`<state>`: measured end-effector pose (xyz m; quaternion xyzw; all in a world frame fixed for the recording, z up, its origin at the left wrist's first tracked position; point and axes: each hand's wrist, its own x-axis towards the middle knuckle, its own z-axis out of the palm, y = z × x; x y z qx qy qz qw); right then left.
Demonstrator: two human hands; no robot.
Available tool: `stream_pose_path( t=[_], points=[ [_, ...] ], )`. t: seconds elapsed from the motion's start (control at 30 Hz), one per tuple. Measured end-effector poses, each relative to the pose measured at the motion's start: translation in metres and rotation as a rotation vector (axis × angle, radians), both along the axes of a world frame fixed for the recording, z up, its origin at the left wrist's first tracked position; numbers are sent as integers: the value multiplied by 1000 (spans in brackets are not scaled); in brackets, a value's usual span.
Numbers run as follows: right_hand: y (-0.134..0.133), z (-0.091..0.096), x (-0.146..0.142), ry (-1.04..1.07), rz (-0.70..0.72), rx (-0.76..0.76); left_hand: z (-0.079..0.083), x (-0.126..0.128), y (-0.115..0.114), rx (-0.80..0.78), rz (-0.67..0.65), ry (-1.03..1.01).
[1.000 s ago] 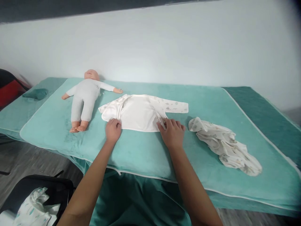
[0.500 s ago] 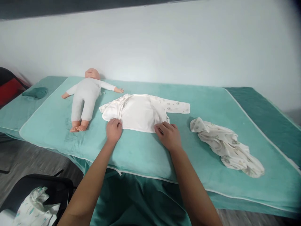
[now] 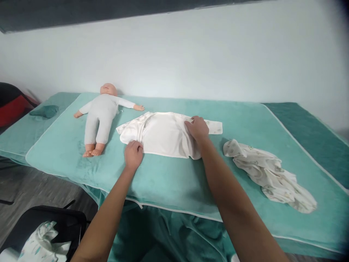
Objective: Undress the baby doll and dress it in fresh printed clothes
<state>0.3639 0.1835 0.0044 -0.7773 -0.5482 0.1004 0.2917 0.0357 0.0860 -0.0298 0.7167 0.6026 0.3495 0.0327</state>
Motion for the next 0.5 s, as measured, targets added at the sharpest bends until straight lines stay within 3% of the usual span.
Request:
stream_pose_path(
  t=[0.07,0.27,0.5],
  points=[
    [8,-4,-1,-8,-27,-19,0,0,-1,1,-10,-13],
    [6,-14,4,-24,-80,129,0,0,-3,26,-7,-87],
    [0,-1,8,-19,4,255,2,0,-4,41,-7,-111]
  ],
)
